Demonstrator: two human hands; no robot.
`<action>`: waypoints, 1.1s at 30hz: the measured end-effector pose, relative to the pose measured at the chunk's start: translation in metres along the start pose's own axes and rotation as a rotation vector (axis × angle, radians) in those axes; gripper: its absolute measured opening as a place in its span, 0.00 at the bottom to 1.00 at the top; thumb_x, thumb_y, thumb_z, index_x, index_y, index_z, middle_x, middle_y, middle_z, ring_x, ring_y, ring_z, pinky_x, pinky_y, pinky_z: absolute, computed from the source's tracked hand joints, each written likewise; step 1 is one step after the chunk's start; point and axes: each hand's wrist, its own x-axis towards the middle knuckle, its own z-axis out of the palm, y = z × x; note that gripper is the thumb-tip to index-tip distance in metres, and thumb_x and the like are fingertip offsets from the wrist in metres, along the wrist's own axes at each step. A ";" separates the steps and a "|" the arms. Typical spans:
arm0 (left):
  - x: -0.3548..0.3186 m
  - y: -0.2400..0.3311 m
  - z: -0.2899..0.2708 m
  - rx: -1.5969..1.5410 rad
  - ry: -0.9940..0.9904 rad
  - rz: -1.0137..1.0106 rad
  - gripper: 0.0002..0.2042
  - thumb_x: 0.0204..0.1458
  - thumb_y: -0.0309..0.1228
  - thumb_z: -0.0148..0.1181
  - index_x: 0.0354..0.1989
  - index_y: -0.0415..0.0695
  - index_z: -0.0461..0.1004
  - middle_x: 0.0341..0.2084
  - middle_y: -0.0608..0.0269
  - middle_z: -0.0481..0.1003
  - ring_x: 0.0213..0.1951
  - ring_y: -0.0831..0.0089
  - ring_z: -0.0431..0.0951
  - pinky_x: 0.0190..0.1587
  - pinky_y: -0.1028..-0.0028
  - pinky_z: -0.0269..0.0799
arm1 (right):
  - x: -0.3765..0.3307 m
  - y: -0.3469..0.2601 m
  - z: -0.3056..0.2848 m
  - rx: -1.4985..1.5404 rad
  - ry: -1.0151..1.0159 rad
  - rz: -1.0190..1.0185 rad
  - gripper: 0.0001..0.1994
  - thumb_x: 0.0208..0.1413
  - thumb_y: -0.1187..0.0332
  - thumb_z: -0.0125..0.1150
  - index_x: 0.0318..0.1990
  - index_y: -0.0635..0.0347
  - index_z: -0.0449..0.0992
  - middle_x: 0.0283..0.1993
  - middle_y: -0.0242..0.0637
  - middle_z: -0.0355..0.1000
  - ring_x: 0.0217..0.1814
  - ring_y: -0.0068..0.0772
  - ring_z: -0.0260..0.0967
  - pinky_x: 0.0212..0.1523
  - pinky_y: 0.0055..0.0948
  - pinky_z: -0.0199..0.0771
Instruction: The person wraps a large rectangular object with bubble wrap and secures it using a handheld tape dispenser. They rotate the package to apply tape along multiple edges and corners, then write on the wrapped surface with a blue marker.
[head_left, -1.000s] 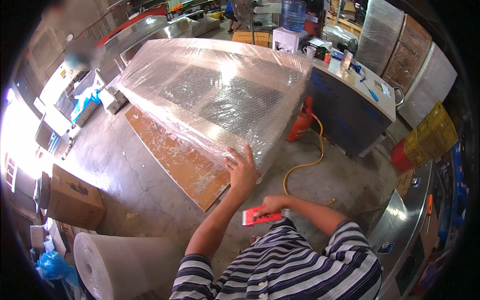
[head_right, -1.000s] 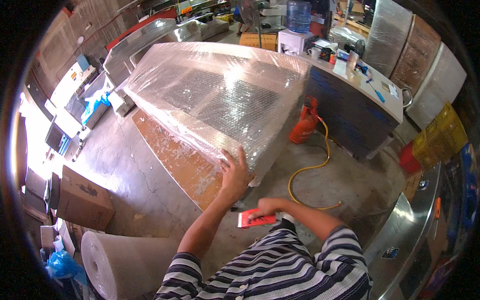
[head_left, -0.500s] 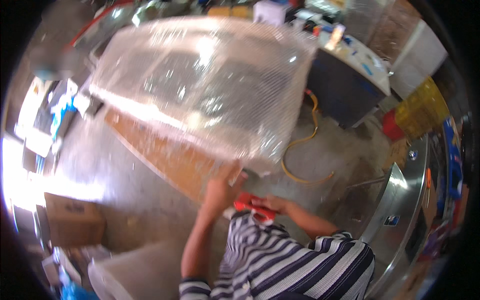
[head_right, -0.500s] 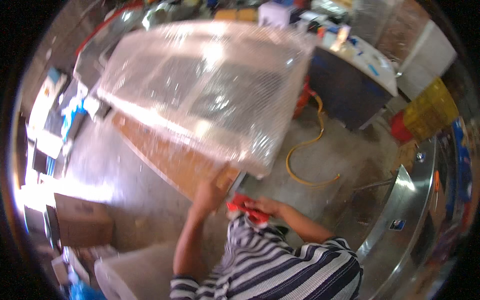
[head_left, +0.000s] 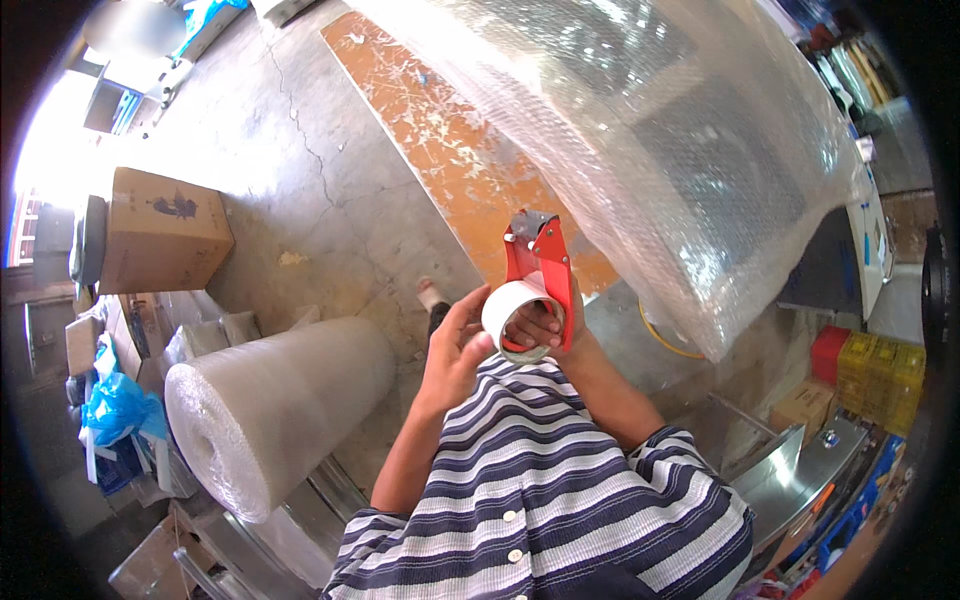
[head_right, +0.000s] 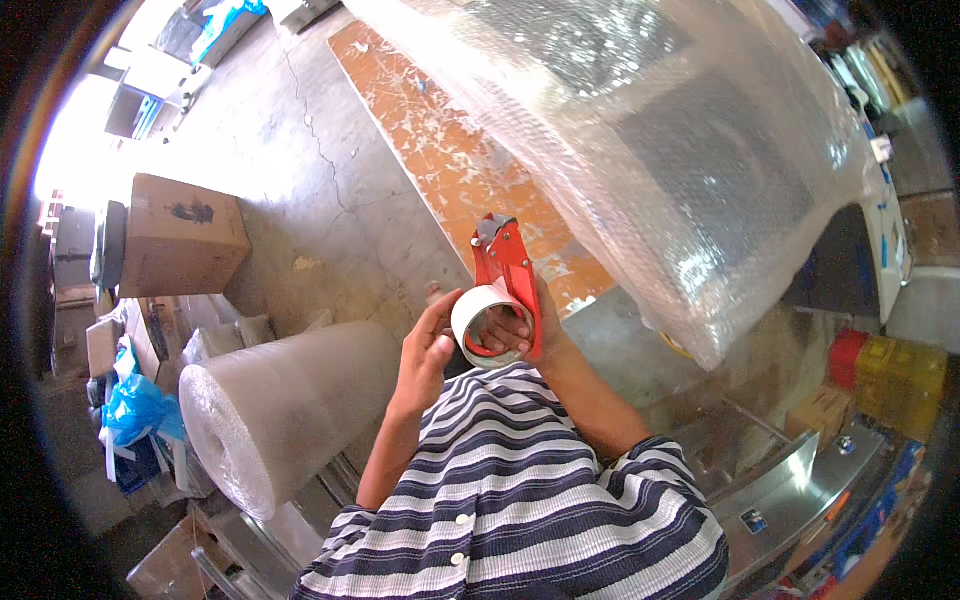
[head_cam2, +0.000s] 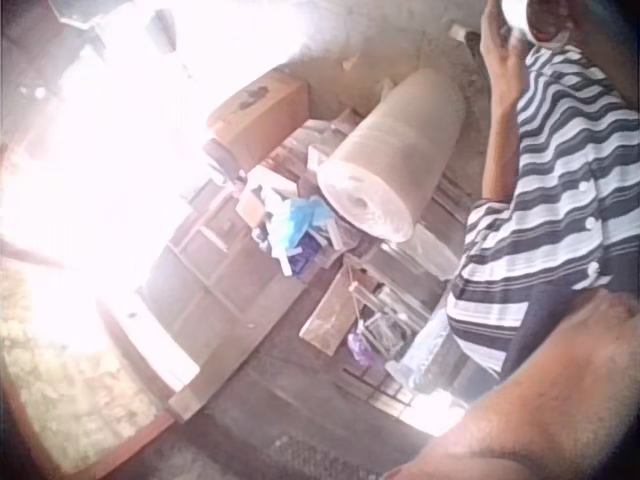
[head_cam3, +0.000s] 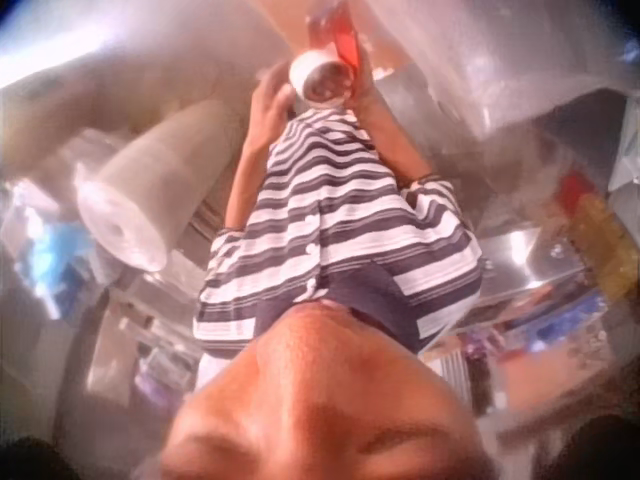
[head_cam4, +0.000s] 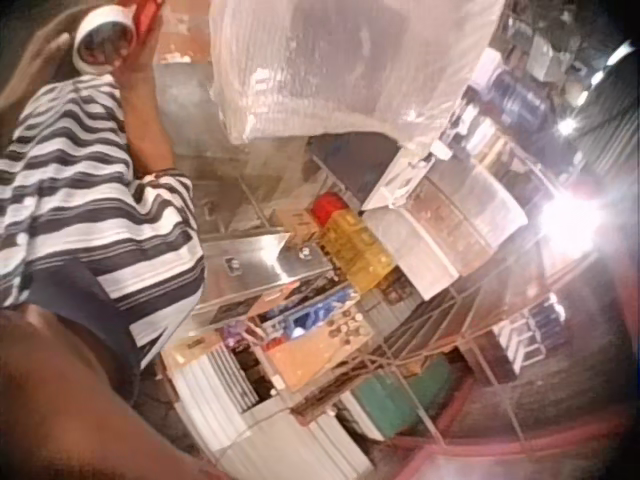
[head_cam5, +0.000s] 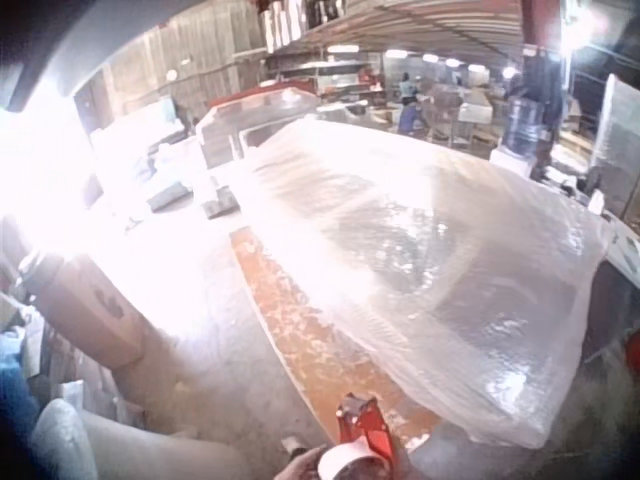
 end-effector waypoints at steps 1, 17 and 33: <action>0.006 0.005 -0.009 -0.010 0.029 -0.060 0.28 0.60 0.35 0.61 0.66 0.32 0.66 0.58 0.49 0.74 0.57 0.66 0.76 0.61 0.65 0.70 | 0.018 0.003 0.000 0.014 -0.007 0.000 0.33 0.67 0.32 0.38 0.37 0.54 0.75 0.10 0.24 0.63 0.07 0.23 0.58 0.22 0.27 0.65; 0.179 0.069 -0.354 0.084 0.121 -0.116 0.18 0.67 0.32 0.51 0.59 0.33 0.74 0.45 0.57 0.81 0.48 0.74 0.78 0.55 0.73 0.72 | 0.391 0.086 -0.018 -0.126 0.272 0.072 0.33 0.68 0.35 0.41 0.40 0.59 0.76 0.15 0.25 0.66 0.14 0.25 0.65 0.29 0.29 0.69; 0.493 0.049 -0.699 -0.056 0.283 -0.443 0.24 0.70 0.44 0.46 0.60 0.36 0.74 0.42 0.54 0.82 0.43 0.68 0.82 0.47 0.70 0.75 | 0.832 -0.005 -0.048 -0.292 0.425 -0.086 0.23 0.69 0.42 0.50 0.33 0.52 0.72 0.19 0.29 0.68 0.18 0.26 0.65 0.31 0.32 0.70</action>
